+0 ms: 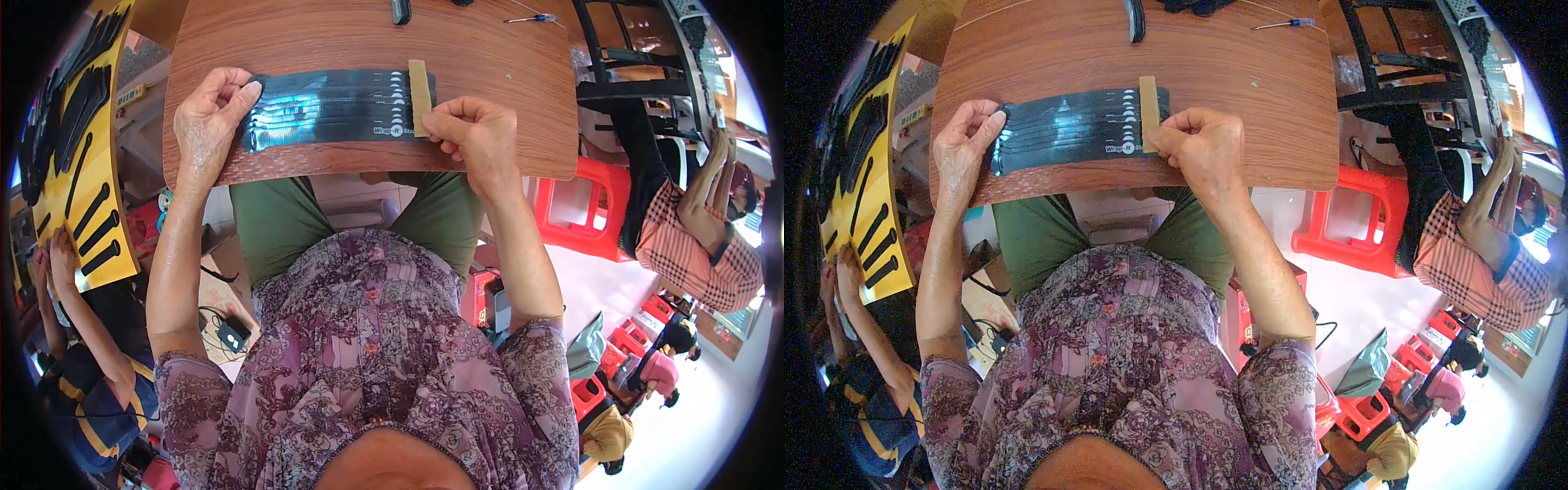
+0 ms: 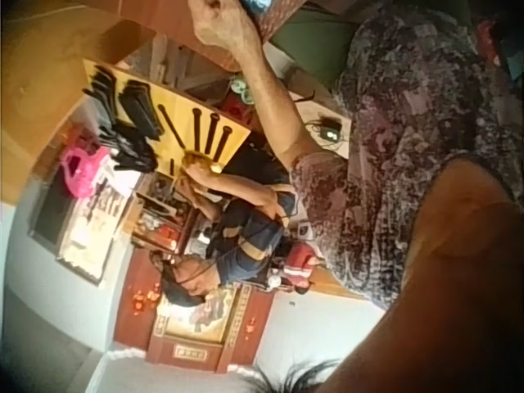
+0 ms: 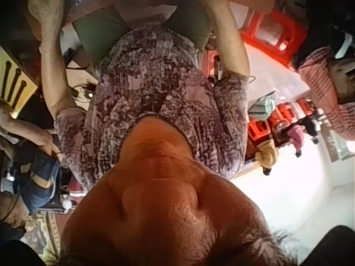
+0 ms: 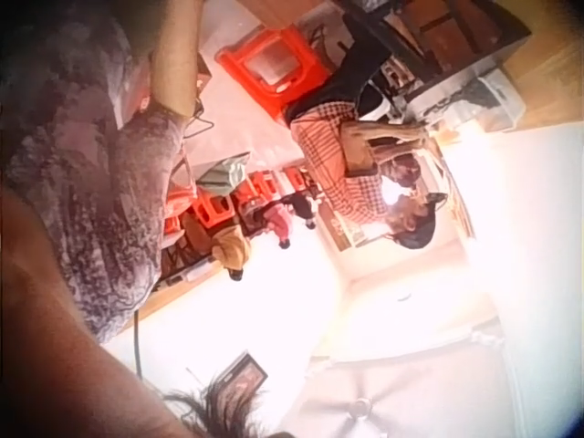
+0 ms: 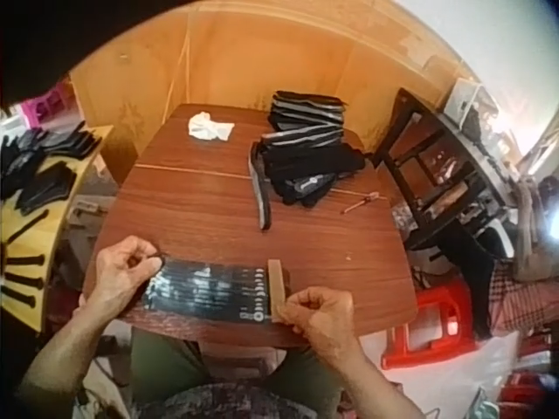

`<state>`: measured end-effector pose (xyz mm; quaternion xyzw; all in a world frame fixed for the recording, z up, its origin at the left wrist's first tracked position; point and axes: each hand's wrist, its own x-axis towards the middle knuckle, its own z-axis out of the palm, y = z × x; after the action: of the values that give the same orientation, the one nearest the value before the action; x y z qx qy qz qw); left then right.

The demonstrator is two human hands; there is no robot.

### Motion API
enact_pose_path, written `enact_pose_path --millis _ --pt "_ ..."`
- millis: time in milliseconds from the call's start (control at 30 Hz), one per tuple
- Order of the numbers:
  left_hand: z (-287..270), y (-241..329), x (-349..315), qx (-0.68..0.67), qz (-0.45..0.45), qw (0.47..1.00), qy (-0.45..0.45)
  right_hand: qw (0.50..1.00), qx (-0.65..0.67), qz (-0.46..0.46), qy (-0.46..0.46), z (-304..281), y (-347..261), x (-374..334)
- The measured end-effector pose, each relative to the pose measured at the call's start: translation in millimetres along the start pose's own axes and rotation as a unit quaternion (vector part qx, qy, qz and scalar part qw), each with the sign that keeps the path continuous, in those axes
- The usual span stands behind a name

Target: The recorder is inspecting, sorting, and finishing small black textile straps at a workbench.

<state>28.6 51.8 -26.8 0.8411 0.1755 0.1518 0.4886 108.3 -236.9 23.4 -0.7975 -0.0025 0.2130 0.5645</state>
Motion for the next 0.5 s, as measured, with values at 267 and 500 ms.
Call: enact_pose_path --millis 267,500 --pt "0.9 0.3 -0.3 0.009 0.005 1.000 0.006 0.999 -0.028 0.039 -0.024 -0.9 -2.2 2.3" --pt "1.2 7.7 0.7 0.018 -0.013 1.000 -0.002 0.997 -0.042 0.059 -0.025 -3.5 -4.0 6.0"
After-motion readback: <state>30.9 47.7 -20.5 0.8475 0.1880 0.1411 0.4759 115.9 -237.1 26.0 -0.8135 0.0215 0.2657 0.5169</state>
